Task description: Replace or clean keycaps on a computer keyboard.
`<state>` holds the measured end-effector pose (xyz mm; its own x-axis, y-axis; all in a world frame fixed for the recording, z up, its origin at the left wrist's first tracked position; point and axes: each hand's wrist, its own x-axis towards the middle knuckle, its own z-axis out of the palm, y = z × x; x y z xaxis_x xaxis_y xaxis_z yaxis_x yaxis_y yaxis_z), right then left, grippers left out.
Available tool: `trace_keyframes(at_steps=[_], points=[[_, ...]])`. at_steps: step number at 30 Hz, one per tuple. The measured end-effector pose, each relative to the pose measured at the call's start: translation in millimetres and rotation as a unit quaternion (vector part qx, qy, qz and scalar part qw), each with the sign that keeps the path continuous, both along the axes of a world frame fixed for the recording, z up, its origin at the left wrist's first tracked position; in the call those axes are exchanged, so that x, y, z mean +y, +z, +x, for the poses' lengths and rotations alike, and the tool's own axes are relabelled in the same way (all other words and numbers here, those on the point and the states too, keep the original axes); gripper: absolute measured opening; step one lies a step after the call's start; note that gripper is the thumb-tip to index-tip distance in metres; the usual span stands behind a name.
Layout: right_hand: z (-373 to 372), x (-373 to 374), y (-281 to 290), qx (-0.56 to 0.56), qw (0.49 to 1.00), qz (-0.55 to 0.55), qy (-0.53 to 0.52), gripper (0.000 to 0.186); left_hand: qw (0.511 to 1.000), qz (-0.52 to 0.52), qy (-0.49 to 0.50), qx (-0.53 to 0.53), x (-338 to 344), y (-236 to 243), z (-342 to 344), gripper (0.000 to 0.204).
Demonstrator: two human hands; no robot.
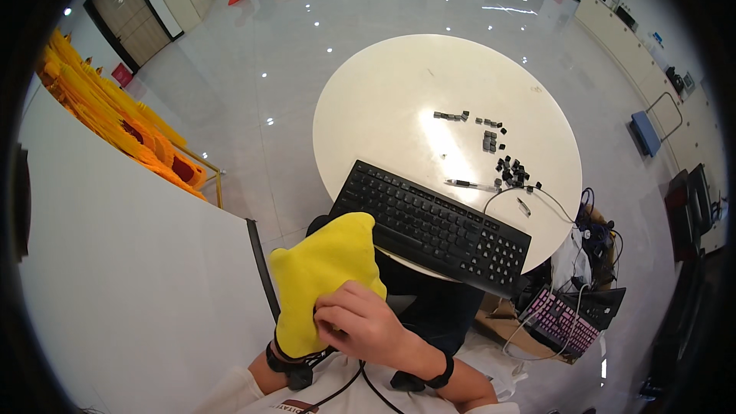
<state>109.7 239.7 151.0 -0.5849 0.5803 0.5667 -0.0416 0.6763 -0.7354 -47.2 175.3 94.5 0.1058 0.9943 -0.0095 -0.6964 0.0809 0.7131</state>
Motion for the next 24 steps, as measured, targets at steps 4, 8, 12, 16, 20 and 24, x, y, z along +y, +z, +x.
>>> trace_keyframes(at_steps=[4,8,12,16,20,24], points=[[1,14,0,-0.006,0.997,0.044,-0.057,0.030,1.000,-0.026,-0.011,-0.008,8,-1,4,0.070],[3,15,3,-0.007,0.999,0.022,-0.033,0.029,0.996,-0.078,-0.011,0.029,5,-3,4,0.080],[6,7,-2,0.006,0.999,0.001,0.036,0.027,0.998,-0.052,-0.012,0.028,5,-3,0,0.080],[5,-3,-4,-0.007,1.000,0.010,0.021,0.027,0.999,-0.039,-0.020,0.019,7,-3,-2,0.079],[2,6,1,-0.004,0.999,0.015,-0.038,0.028,0.999,-0.039,-0.006,-0.001,9,-4,5,0.079],[5,19,1,-0.004,1.000,-0.013,-0.019,0.028,0.999,-0.037,0.005,-0.009,14,-7,10,0.079]])
